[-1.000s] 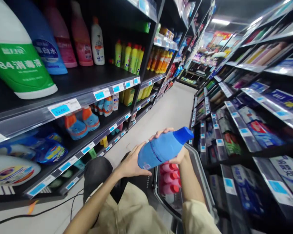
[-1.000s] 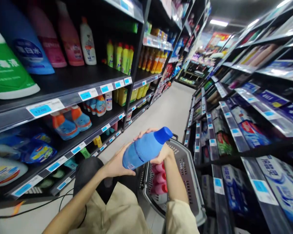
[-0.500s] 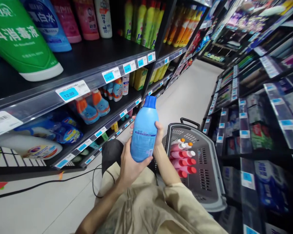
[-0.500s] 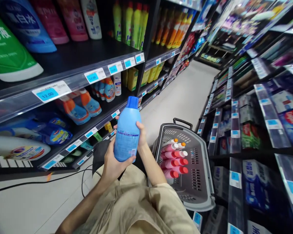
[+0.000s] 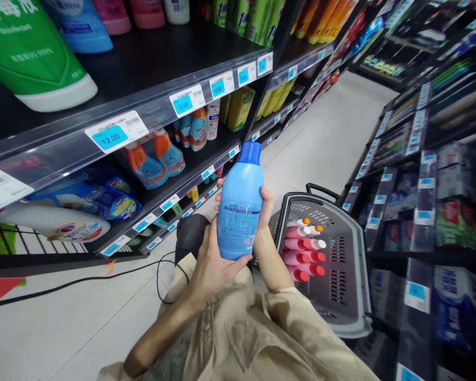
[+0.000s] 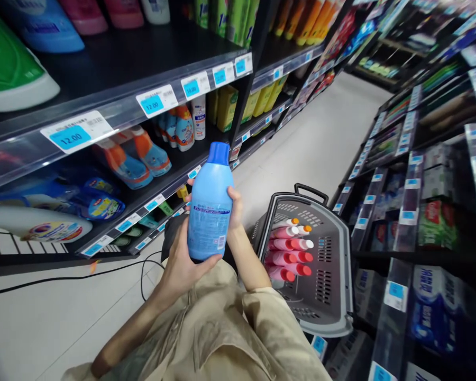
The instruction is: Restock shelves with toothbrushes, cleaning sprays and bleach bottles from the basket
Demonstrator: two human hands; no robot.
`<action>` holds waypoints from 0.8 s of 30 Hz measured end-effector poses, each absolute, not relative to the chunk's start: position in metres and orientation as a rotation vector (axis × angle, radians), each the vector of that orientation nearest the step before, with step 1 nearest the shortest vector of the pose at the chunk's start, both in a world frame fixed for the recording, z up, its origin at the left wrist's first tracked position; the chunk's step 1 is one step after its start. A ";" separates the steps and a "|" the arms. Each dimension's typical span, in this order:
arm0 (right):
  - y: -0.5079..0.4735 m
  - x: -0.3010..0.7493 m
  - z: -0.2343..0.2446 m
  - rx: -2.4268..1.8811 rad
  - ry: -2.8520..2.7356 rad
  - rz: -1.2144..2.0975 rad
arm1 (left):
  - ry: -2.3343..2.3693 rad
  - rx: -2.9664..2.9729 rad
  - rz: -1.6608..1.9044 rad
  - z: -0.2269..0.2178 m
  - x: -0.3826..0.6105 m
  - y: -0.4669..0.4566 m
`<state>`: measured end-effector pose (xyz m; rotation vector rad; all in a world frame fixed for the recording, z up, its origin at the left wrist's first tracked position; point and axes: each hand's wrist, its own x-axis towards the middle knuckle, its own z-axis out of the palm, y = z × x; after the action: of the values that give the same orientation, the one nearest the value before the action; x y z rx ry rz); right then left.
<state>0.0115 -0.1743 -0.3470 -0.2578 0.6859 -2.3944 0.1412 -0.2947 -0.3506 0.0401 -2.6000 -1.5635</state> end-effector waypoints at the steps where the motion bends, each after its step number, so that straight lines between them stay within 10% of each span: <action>1: -0.176 0.011 -0.349 -0.263 0.674 -2.400 | -2.638 0.020 -1.547 -0.349 0.142 -0.298; 24: -0.184 0.015 -0.346 -0.169 0.591 -2.443 | -2.620 -0.057 -1.446 -0.361 0.154 -0.297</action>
<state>0.0150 -0.1840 -0.3460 -0.1689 0.5911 -2.4434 0.1544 -0.2975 -0.3610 -0.0567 -2.6204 -1.4462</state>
